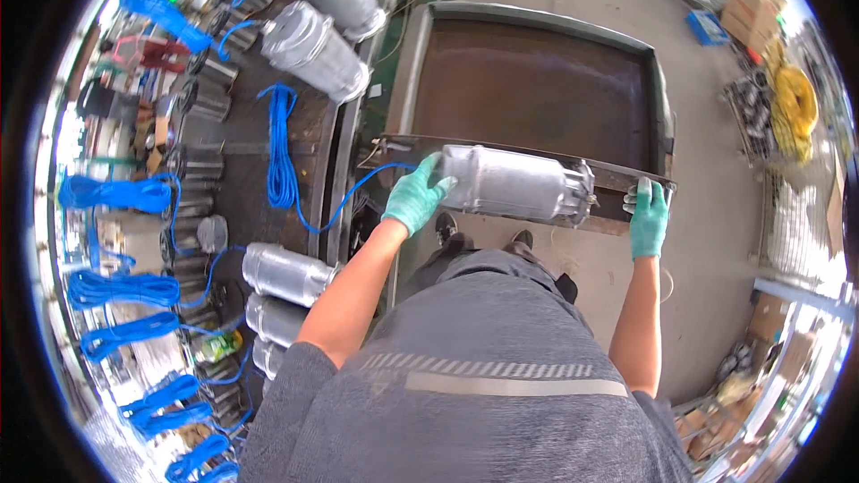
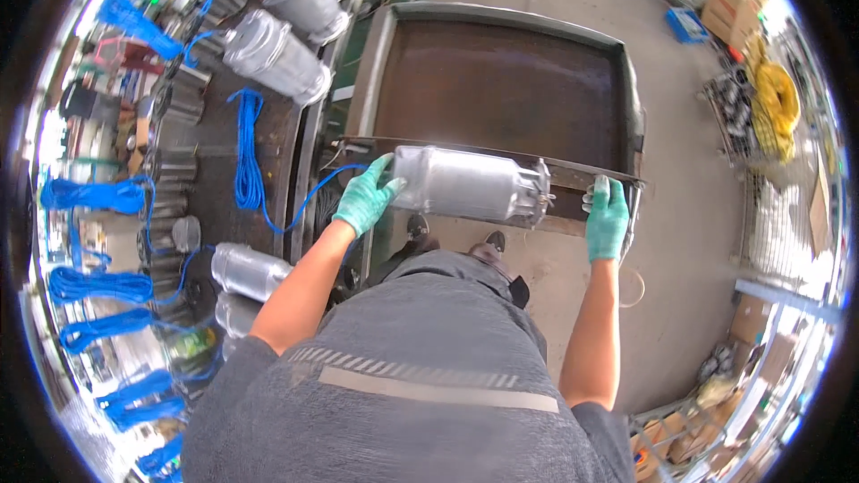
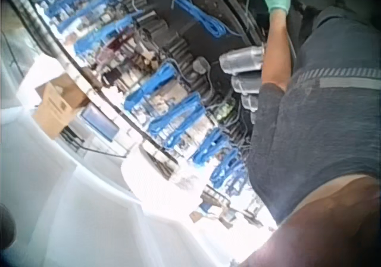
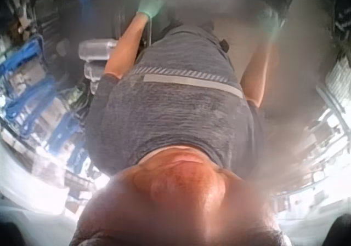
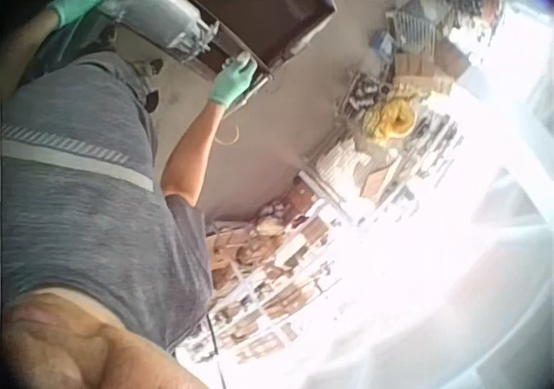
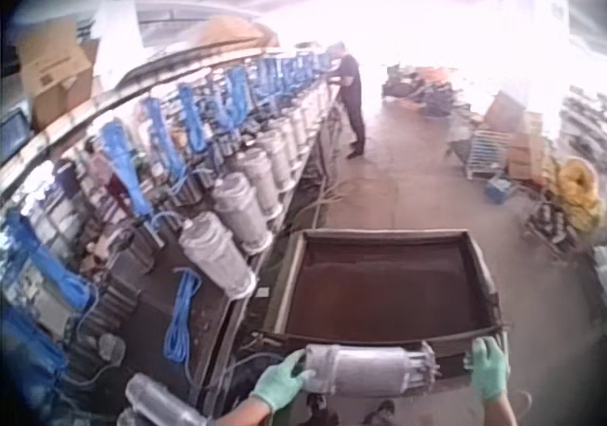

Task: The person picks up a metal component with attached blue tubing from a row of similar items on a workbench. They lower the metal part into a rectangular tank of dark liquid, hold it submerged for a few seconds, and then lift it back out and return it to its original position on the workbench.

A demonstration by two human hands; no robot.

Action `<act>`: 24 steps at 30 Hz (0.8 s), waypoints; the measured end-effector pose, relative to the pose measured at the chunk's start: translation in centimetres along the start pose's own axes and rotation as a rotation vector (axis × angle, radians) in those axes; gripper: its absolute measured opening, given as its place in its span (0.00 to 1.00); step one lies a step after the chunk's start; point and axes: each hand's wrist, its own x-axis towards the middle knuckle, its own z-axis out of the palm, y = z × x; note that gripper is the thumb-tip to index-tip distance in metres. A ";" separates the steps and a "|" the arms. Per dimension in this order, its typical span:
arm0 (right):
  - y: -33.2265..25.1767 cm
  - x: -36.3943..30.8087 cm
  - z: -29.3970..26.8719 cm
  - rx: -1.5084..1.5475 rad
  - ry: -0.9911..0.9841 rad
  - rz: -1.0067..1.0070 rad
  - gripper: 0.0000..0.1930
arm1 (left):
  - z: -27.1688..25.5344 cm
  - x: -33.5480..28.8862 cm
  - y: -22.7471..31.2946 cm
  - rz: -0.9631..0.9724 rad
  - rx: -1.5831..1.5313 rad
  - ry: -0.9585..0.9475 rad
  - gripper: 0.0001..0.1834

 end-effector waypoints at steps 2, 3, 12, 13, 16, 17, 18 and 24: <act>-1.3 -1.7 3.0 0.030 -0.028 -0.156 0.20 | -0.5 0.5 -2.2 0.016 -0.007 0.135 0.29; -3.3 -2.9 4.6 -0.098 -0.032 -0.238 0.17 | -1.2 0.9 -3.6 0.036 -0.024 0.247 0.23; -2.7 -3.6 10.8 -0.568 -0.066 -0.460 0.11 | -6.6 8.7 -12.1 -0.500 -0.600 0.160 0.12; -2.7 -3.4 10.8 -0.565 -0.060 -0.459 0.12 | -6.8 9.2 -12.4 -0.532 -0.644 0.143 0.11; -2.6 -3.7 10.8 -0.617 -0.065 -0.444 0.11 | -6.2 10.1 -12.6 -0.620 -0.756 0.089 0.08; -2.8 -3.7 10.9 -0.617 -0.064 -0.455 0.11 | -5.9 10.3 -13.2 -0.614 -0.785 0.092 0.08; -3.0 -3.8 11.0 -0.613 -0.056 -0.460 0.11 | -5.7 10.3 -13.8 -0.607 -0.814 0.096 0.07; -2.9 -3.6 11.2 -0.630 -0.021 -0.412 0.11 | -4.4 7.6 -13.6 -0.440 -0.664 0.150 0.08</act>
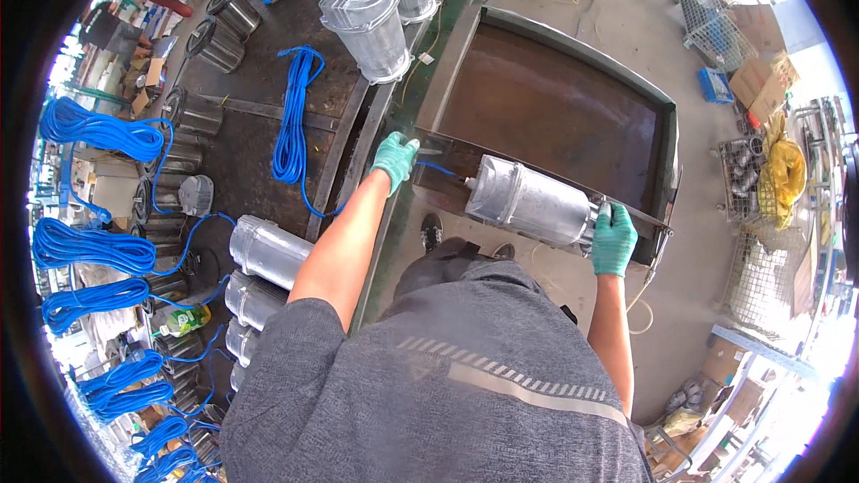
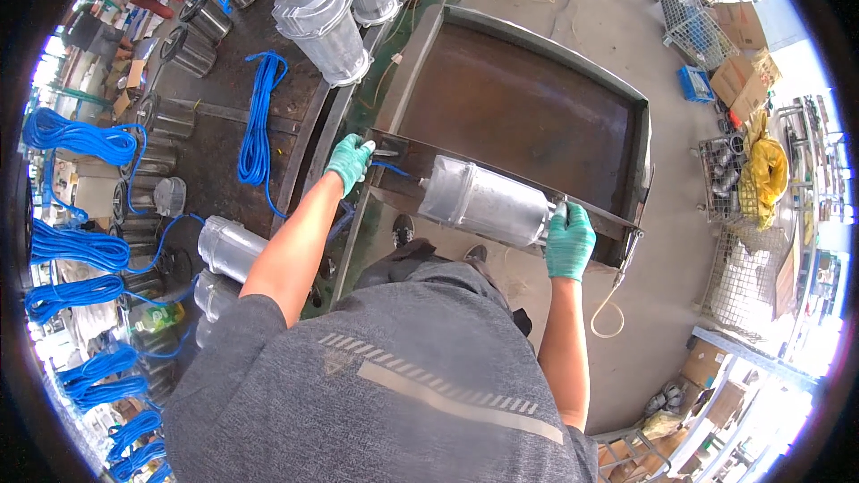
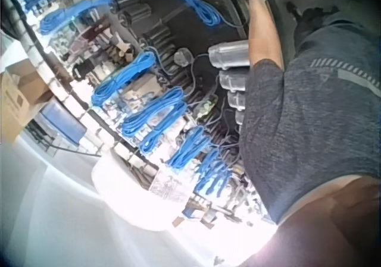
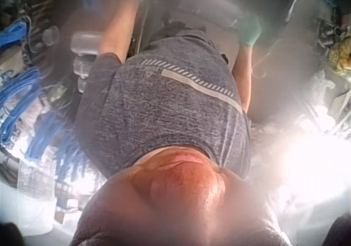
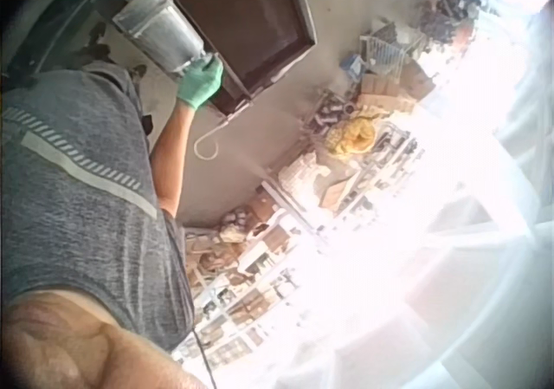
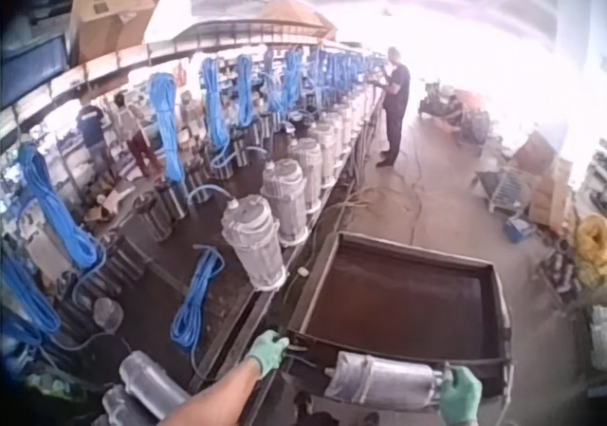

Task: The person picks up a metal component with attached blue tubing from a row of similar items on a workbench. They lower the metal part into a rectangular tank of dark liquid, hold it submerged for a few seconds, and then lift it back out and return it to its original position on the workbench.

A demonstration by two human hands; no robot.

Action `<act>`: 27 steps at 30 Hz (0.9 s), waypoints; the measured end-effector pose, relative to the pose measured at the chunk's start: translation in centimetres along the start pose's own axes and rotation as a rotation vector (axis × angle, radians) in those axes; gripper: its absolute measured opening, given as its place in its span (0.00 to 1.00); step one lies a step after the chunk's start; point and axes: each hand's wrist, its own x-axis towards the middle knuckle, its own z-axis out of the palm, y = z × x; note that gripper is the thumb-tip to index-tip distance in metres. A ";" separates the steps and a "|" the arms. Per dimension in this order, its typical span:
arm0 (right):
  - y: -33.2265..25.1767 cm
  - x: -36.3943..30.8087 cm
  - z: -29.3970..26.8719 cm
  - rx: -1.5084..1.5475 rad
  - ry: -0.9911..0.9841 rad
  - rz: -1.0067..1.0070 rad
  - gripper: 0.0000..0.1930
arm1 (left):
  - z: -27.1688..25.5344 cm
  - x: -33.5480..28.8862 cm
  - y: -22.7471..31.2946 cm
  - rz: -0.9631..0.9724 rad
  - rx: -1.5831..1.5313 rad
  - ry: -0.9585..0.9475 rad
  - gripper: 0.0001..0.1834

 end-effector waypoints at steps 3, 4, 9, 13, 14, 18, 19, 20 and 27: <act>-0.4 0.0 -0.1 -0.008 0.001 -0.016 0.11 | 0.8 -2.7 0.3 0.672 0.403 0.226 0.11; -0.4 0.0 -0.1 -0.012 0.005 -0.026 0.11 | 1.0 -4.0 1.3 0.655 0.403 0.218 0.12; -0.9 -0.1 -0.1 0.016 0.003 0.035 0.12 | 0.2 -7.8 1.9 0.411 -0.001 -0.211 0.06; -0.4 0.0 0.2 0.033 0.032 -0.004 0.12 | 0.3 -8.5 0.7 0.286 -0.035 -0.360 0.10; -0.4 0.1 0.3 0.031 0.032 -0.011 0.12 | 0.6 -8.6 0.8 0.276 -0.040 -0.375 0.10; -0.3 0.1 0.2 0.057 0.009 0.031 0.11 | 1.9 -8.5 1.2 0.285 -0.024 -0.394 0.11; -0.3 0.1 0.2 0.051 0.009 0.025 0.11 | 2.0 -8.1 1.3 0.298 -0.006 -0.403 0.11; -0.4 0.1 0.2 0.046 0.008 0.017 0.11 | 2.3 -7.7 1.1 0.348 -0.037 -0.390 0.10; -0.9 0.2 0.3 0.025 0.018 0.045 0.12 | 2.8 -5.6 0.6 -0.115 0.005 -0.391 0.15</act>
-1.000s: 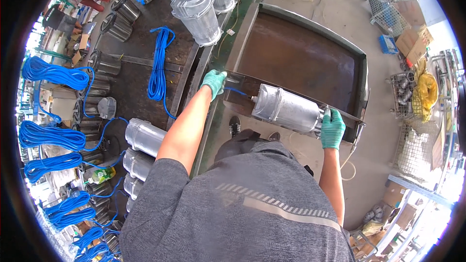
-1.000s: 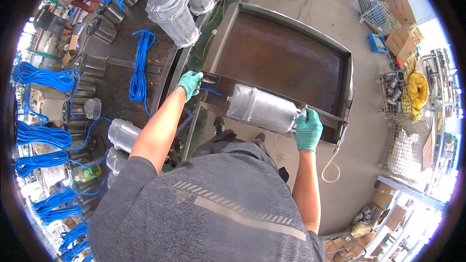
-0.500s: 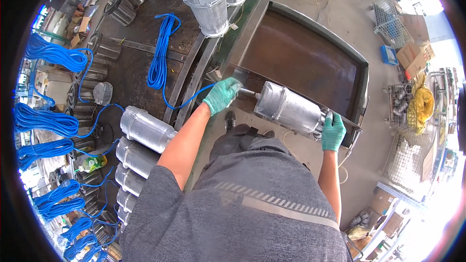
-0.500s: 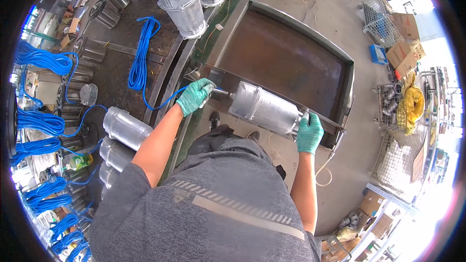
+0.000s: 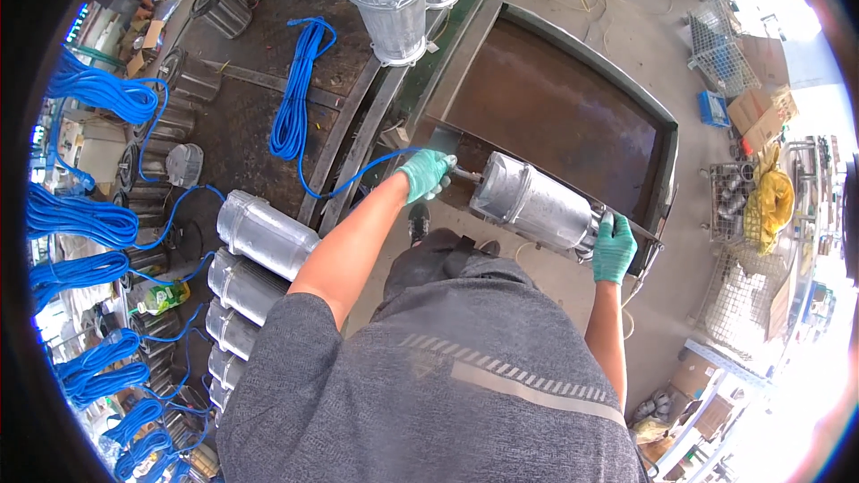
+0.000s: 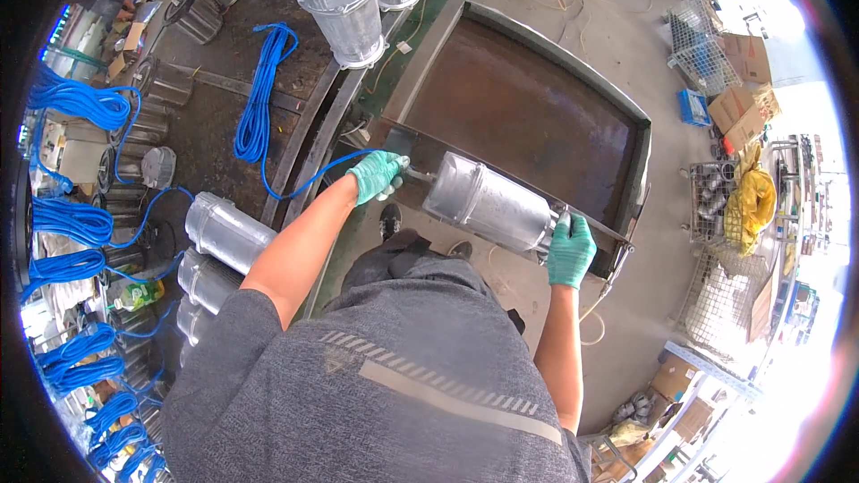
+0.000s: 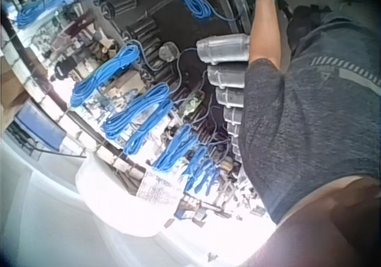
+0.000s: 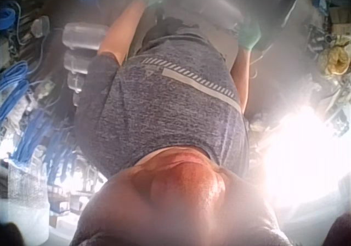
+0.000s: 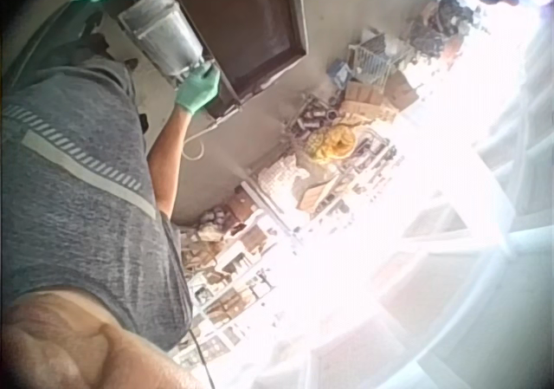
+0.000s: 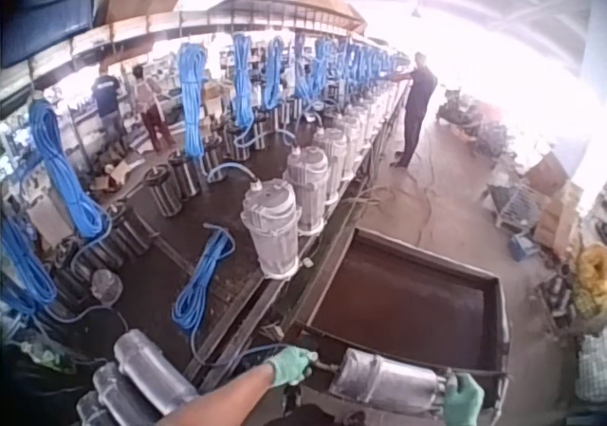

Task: The person picks up a metal component with attached blue tubing from a row of similar items on a workbench. They lower the metal part into a rectangular tank of dark liquid, hold it submerged for a few seconds, and then lift it back out and return it to its original position on the workbench.

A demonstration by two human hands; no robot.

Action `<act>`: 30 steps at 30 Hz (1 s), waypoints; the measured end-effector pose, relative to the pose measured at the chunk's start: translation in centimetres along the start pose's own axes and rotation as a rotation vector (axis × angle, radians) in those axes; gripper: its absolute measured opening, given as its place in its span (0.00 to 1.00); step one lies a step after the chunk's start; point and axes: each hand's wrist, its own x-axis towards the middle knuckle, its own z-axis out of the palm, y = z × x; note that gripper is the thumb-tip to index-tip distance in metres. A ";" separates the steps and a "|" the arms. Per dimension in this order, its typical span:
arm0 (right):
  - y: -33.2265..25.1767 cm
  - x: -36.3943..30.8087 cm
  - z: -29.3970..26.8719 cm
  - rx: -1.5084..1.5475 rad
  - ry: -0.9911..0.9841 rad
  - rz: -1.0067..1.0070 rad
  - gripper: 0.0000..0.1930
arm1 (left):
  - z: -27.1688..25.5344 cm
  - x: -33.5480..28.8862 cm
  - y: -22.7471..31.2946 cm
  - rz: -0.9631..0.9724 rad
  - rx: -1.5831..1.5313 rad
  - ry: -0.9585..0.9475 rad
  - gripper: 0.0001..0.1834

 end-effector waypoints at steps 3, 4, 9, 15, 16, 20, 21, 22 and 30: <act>-0.6 -0.1 -0.2 -0.013 -0.013 0.025 0.12 | 0.1 0.2 -1.0 0.091 -0.064 -0.073 0.15; -0.5 -0.1 -0.2 -0.026 -0.013 0.014 0.12 | -0.1 0.2 -1.4 0.145 -0.068 -0.110 0.14; 0.0 0.0 -0.1 -0.032 -0.006 0.003 0.12 | -0.9 -0.2 -1.7 0.386 0.191 -0.235 0.25; 0.1 0.0 -0.1 -0.008 -0.007 0.012 0.12 | -0.7 1.3 -2.4 0.519 0.645 -0.005 0.28; 0.0 0.0 -0.1 -0.004 -0.009 0.011 0.12 | -0.6 1.6 -2.7 0.525 0.565 -0.041 0.26; -0.2 0.1 -0.2 -0.035 -0.013 -0.005 0.13 | -0.6 -1.2 -0.6 0.251 -0.080 -0.282 0.24; -1.0 0.2 -0.3 -0.068 -0.028 -0.014 0.13 | -1.2 -0.9 -0.7 0.247 -0.235 -0.341 0.25; -1.8 0.0 -0.6 -0.103 -0.043 -0.024 0.14 | -1.0 -1.1 -1.2 0.320 -0.202 -0.368 0.30; 0.0 -0.2 0.2 -0.017 -0.006 -0.092 0.13 | -0.3 -1.5 0.0 0.480 0.660 -0.001 0.22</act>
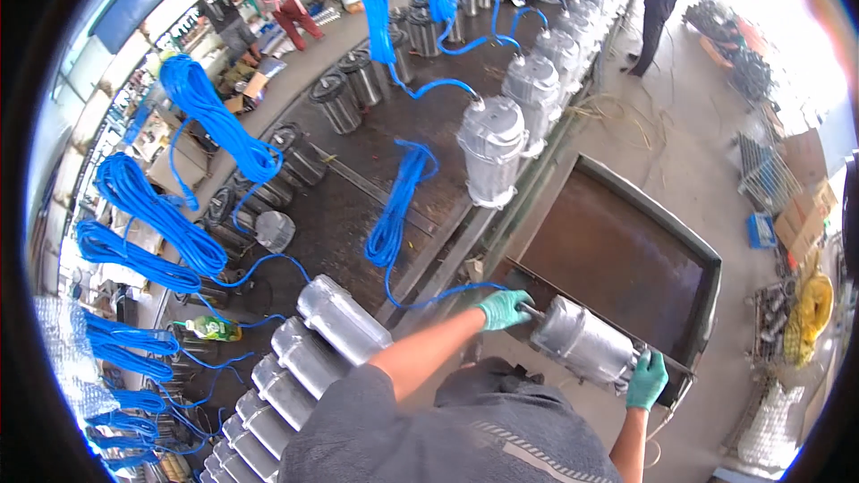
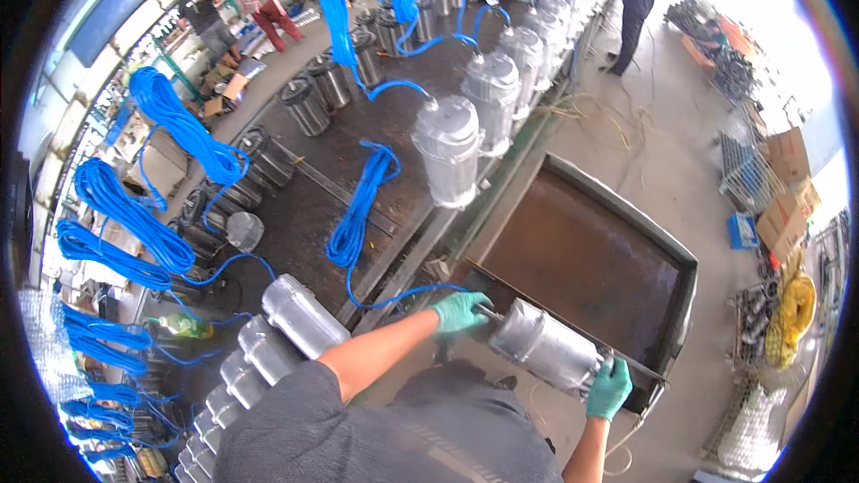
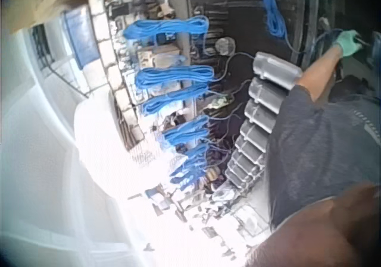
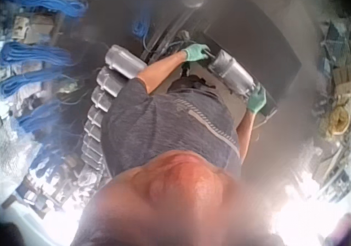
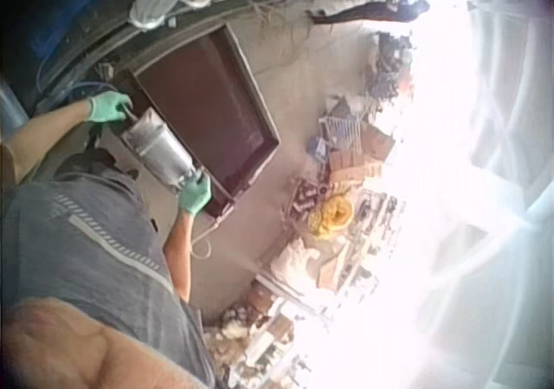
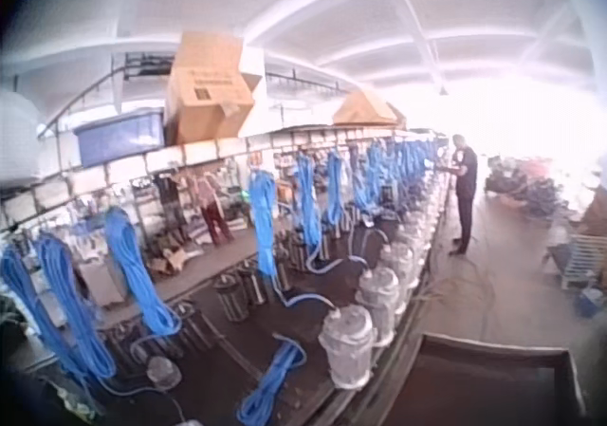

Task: The person picks up a metal component with attached blue tubing from a row of similar items on a workbench. They lower the metal part into a rectangular tank of dark liquid, hold it submerged for a few seconds, and then lift it back out and return it to its original position on the workbench.

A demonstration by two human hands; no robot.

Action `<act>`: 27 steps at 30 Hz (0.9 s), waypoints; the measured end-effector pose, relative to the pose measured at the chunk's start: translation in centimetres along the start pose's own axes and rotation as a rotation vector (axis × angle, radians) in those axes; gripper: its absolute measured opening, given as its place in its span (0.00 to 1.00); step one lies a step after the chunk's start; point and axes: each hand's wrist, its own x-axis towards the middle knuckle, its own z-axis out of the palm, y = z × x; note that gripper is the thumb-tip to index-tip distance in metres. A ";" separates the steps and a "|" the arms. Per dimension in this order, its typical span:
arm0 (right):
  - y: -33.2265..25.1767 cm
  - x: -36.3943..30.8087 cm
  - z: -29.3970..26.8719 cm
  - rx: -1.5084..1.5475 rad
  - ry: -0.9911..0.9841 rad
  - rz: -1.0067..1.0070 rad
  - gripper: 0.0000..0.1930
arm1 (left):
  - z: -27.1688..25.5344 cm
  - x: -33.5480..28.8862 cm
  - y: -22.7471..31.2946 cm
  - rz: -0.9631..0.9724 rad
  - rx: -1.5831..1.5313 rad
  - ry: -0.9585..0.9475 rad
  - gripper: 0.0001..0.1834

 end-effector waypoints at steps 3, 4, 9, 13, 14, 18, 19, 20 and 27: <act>-0.8 -0.2 -0.3 0.095 -0.015 0.065 0.11 | 0.8 -0.1 -0.8 -0.035 -0.345 -0.102 0.28; -1.1 -0.2 -0.1 0.132 -0.020 0.102 0.11 | 0.4 -0.5 -1.2 -0.051 -0.329 -0.121 0.30; 0.0 -0.1 -0.5 0.092 0.014 0.078 0.10 | -1.6 -0.1 2.4 -0.044 0.107 -0.171 0.31; 0.3 0.1 -0.2 0.100 0.013 0.068 0.10 | 0.7 0.8 -1.6 -0.088 -0.625 -0.232 0.31; 0.3 0.0 -0.3 0.088 0.011 0.066 0.10 | 0.7 0.8 -1.6 -0.175 -0.857 -0.290 0.31; 0.9 0.0 -0.3 0.083 0.018 0.064 0.10 | -1.1 0.1 -0.3 -0.008 -0.548 -0.261 0.25; 1.0 0.0 -0.2 0.103 0.036 0.062 0.10 | -0.7 1.7 -2.6 0.005 -0.325 -0.299 0.25; 1.2 0.0 -0.2 0.080 0.032 0.054 0.10 | -0.4 1.9 -2.5 0.061 -0.105 -0.229 0.26; -0.3 -0.1 -0.7 0.065 0.046 0.031 0.09 | 0.1 1.8 -0.1 -0.208 -0.172 -0.215 0.26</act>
